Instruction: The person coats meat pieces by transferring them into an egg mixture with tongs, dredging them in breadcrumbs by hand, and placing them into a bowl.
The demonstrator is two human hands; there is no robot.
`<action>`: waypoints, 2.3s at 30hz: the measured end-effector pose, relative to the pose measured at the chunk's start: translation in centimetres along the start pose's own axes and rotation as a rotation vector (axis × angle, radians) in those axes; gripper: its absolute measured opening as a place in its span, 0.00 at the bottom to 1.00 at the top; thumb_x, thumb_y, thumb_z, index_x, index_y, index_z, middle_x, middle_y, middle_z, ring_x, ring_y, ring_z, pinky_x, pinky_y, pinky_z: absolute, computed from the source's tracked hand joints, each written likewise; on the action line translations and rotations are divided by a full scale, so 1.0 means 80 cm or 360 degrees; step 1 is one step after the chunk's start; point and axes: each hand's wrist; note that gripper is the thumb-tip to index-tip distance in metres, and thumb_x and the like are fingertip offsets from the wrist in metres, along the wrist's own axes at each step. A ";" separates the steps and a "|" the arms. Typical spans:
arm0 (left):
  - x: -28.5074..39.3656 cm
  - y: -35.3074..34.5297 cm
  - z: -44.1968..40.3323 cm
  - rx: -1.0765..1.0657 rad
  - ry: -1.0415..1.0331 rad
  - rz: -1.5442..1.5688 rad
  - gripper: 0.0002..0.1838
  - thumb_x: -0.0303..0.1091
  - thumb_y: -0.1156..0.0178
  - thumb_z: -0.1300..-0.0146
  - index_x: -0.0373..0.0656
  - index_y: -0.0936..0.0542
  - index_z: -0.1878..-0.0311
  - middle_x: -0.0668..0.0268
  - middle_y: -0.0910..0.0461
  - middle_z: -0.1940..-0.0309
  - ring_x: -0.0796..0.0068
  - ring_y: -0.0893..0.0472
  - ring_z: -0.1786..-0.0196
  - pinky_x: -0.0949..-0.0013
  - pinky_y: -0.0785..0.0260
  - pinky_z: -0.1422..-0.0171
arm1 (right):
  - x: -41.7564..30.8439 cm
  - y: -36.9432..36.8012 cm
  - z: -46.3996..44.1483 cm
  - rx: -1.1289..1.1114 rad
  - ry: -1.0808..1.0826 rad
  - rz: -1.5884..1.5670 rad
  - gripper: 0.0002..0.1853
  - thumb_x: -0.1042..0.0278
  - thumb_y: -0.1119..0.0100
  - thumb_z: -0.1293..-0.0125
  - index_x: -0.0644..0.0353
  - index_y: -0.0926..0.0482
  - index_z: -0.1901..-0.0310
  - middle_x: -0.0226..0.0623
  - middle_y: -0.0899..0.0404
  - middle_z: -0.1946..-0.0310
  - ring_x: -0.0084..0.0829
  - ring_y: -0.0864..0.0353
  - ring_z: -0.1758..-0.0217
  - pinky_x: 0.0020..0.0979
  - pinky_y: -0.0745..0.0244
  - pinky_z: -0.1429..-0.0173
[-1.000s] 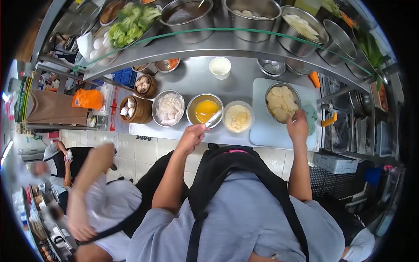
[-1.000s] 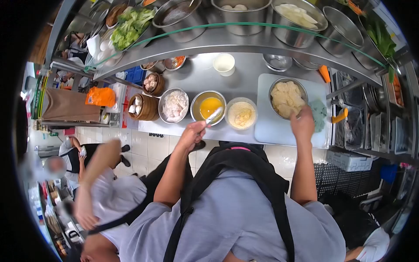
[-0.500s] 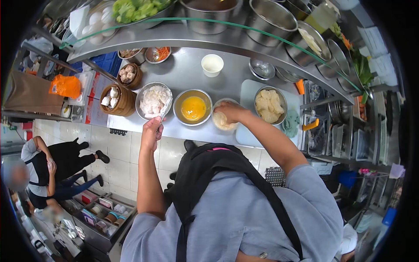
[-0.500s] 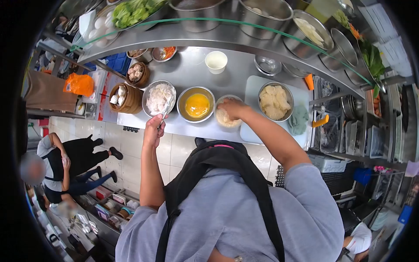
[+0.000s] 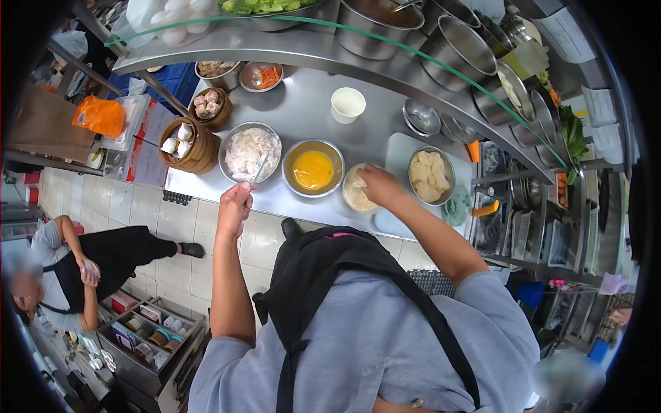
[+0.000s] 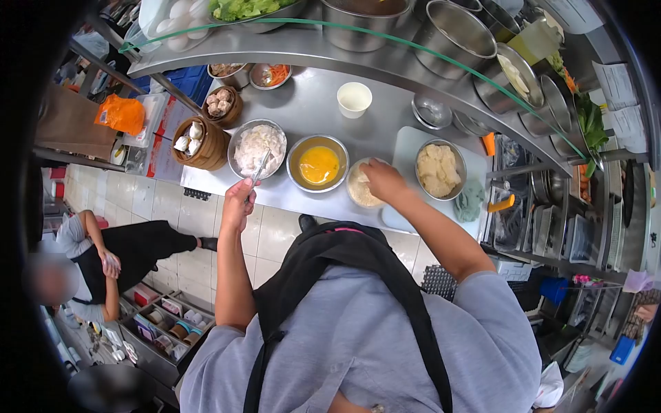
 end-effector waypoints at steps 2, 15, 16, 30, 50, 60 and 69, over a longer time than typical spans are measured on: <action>0.006 0.001 -0.001 0.0011 0.0018 0.0012 0.20 0.48 0.41 0.25 0.38 0.17 0.52 0.77 0.33 0.80 0.89 0.43 0.82 0.78 0.56 0.79 | -0.005 -0.007 0.015 0.0133 -0.0036 -0.0042 0.20 0.69 0.34 0.43 0.56 0.17 0.46 0.48 0.17 0.47 0.50 0.19 0.40 0.48 0.23 0.36; 0.002 -0.001 -0.021 -0.0043 0.0035 -0.0028 0.19 0.48 0.40 0.25 0.40 0.16 0.52 0.77 0.32 0.79 0.89 0.41 0.82 0.79 0.54 0.79 | 0.020 -0.053 -0.042 -0.0340 0.0147 -0.0384 0.13 0.65 0.41 0.39 0.68 0.17 0.62 0.61 0.16 0.59 0.57 0.16 0.52 0.52 0.23 0.44; 0.001 -0.003 -0.023 -0.0042 0.0034 -0.0029 0.19 0.48 0.40 0.25 0.39 0.16 0.52 0.77 0.32 0.79 0.89 0.41 0.82 0.79 0.54 0.78 | 0.025 -0.048 -0.044 -0.0450 0.0172 -0.0394 0.14 0.65 0.40 0.40 0.67 0.17 0.58 0.61 0.16 0.56 0.57 0.17 0.50 0.52 0.24 0.43; 0.012 0.004 -0.017 -0.0038 -0.0014 -0.0074 0.19 0.48 0.41 0.25 0.40 0.16 0.51 0.77 0.32 0.79 0.89 0.41 0.81 0.79 0.54 0.78 | 0.025 0.008 -0.015 -0.0038 -0.0065 -0.0379 0.25 0.58 0.29 0.50 0.60 0.19 0.50 0.52 0.16 0.52 0.53 0.17 0.47 0.47 0.22 0.40; 0.001 0.002 -0.024 -0.0065 0.0066 -0.0044 0.19 0.48 0.41 0.25 0.40 0.17 0.50 0.76 0.30 0.78 0.89 0.42 0.83 0.80 0.54 0.79 | 0.012 -0.064 0.004 0.0419 -0.0056 -0.0113 0.27 0.58 0.28 0.48 0.60 0.22 0.48 0.52 0.16 0.53 0.55 0.17 0.47 0.49 0.22 0.39; 0.005 0.013 -0.025 -0.0057 0.0025 -0.0104 0.21 0.49 0.40 0.25 0.38 0.17 0.48 0.76 0.30 0.78 0.89 0.43 0.83 0.80 0.55 0.80 | 0.029 -0.020 -0.025 -0.0149 -0.0124 -0.0373 0.15 0.62 0.39 0.43 0.66 0.14 0.60 0.58 0.15 0.61 0.57 0.14 0.55 0.48 0.20 0.46; -0.017 0.054 -0.060 0.0329 -0.0289 -0.0534 0.20 0.48 0.39 0.26 0.38 0.16 0.52 0.69 0.24 0.77 0.78 0.29 0.79 0.70 0.38 0.74 | -0.005 -0.048 -0.003 0.0122 -0.0158 -0.0225 0.24 0.68 0.40 0.44 0.66 0.22 0.45 0.61 0.20 0.49 0.57 0.19 0.44 0.49 0.24 0.38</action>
Point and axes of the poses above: each hand's wrist, its own z-axis away from the middle knuckle, its own y-axis out of the back of the hand, x = y × z
